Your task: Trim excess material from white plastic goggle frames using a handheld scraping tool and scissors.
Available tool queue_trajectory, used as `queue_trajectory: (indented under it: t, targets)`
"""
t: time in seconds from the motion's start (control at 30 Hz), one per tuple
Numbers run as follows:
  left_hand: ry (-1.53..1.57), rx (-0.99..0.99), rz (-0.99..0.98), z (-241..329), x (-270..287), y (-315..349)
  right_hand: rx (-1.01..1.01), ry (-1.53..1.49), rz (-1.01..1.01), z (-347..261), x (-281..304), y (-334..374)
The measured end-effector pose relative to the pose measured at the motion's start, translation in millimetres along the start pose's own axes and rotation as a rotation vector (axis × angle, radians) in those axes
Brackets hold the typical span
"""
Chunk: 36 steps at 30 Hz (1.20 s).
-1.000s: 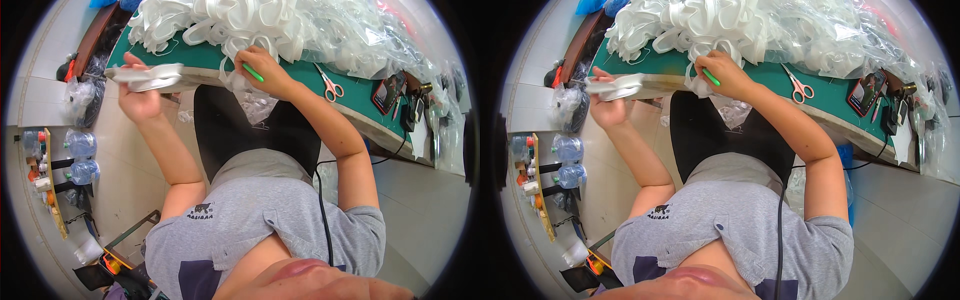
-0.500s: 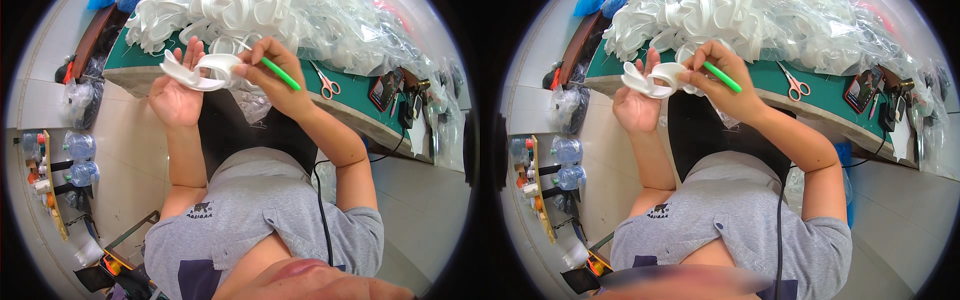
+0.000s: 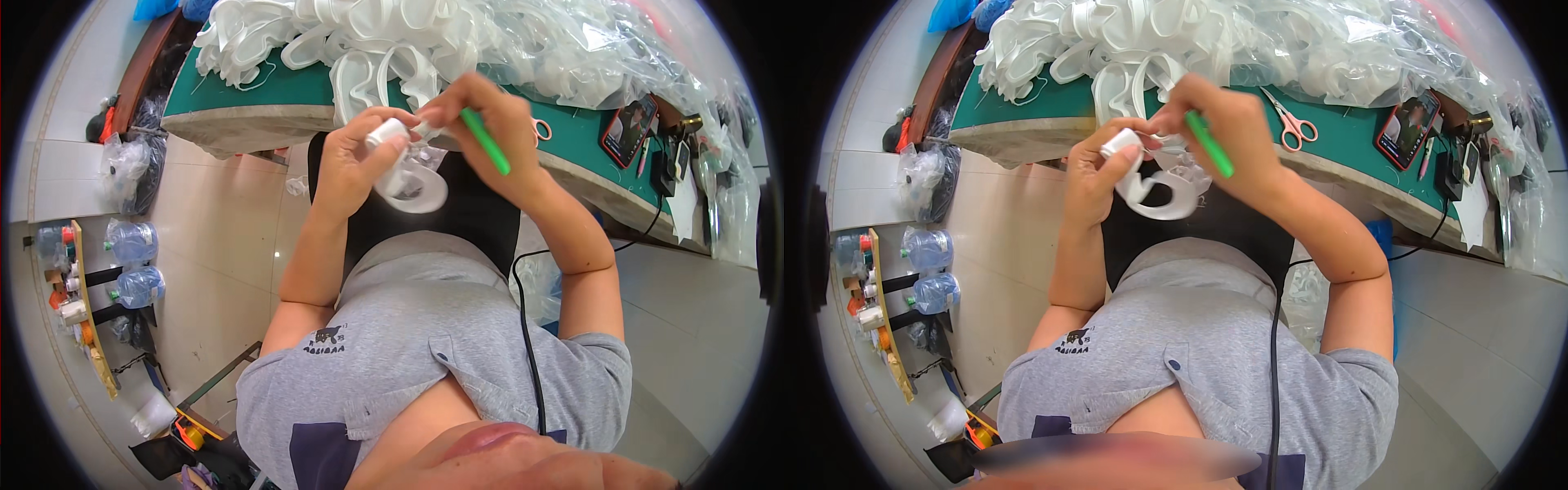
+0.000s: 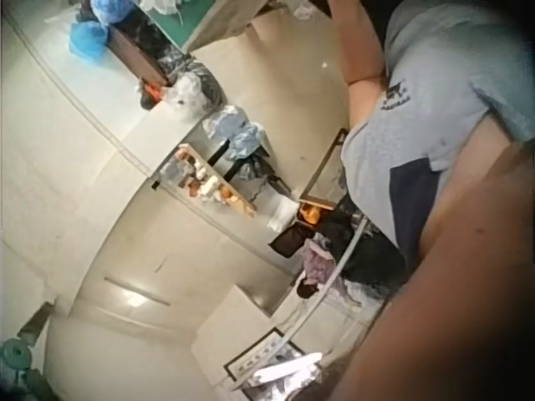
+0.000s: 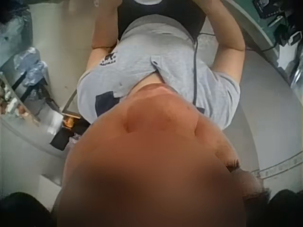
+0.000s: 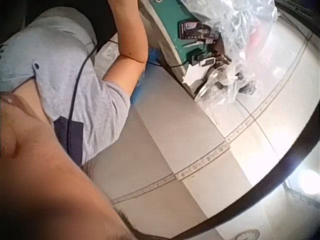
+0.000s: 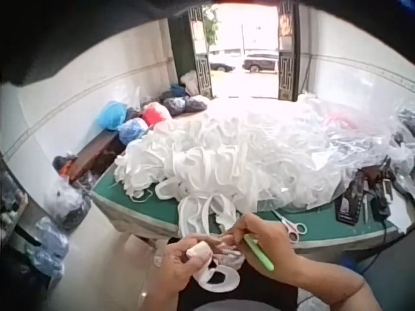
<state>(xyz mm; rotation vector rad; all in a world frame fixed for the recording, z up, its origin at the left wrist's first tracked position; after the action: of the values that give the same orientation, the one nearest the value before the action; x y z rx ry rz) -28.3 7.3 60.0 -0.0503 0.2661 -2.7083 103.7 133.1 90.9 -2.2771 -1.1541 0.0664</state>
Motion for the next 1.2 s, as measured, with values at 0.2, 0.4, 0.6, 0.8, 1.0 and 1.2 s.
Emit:
queue_trajectory:
  t: [0.2, 0.4, 0.6, 0.8, 1.0, 1.2]
  targets:
    - [0.068, 0.023, 0.074, -5, 5, 11, -0.322, -0.151, 0.037, 0, 37, 8]
    - [0.12, -0.065, 0.077, -6, -9, 15, -0.178, -0.123, -0.091, -7, 29, 13]
    - [0.128, -0.128, 0.0, -12, -20, 12, -0.25, -0.549, -0.087, -12, 2, 17]
    - [0.16, 0.136, -0.196, -3, -8, 11, -0.141, -0.28, -0.178, -12, 9, 13]
    - [-0.055, 0.11, -0.225, -17, -7, 11, -0.175, -0.167, -0.037, 3, 19, 28]
    - [0.108, 0.164, -0.166, -3, -6, 15, -0.156, -0.004, -0.009, 4, 40, 37]
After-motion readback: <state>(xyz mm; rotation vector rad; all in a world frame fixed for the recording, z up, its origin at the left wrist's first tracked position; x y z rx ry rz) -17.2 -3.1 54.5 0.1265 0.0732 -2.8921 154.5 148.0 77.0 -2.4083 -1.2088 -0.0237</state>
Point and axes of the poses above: each hand's wrist, its own y-axis away from the middle knuckle, its own x-axis out of the back of the hand, z = x × y, the point moved 1 cm from there along -y, towards the middle knuckle, and after that the axes turned 14 degrees about -y, right-handed, at the moved point
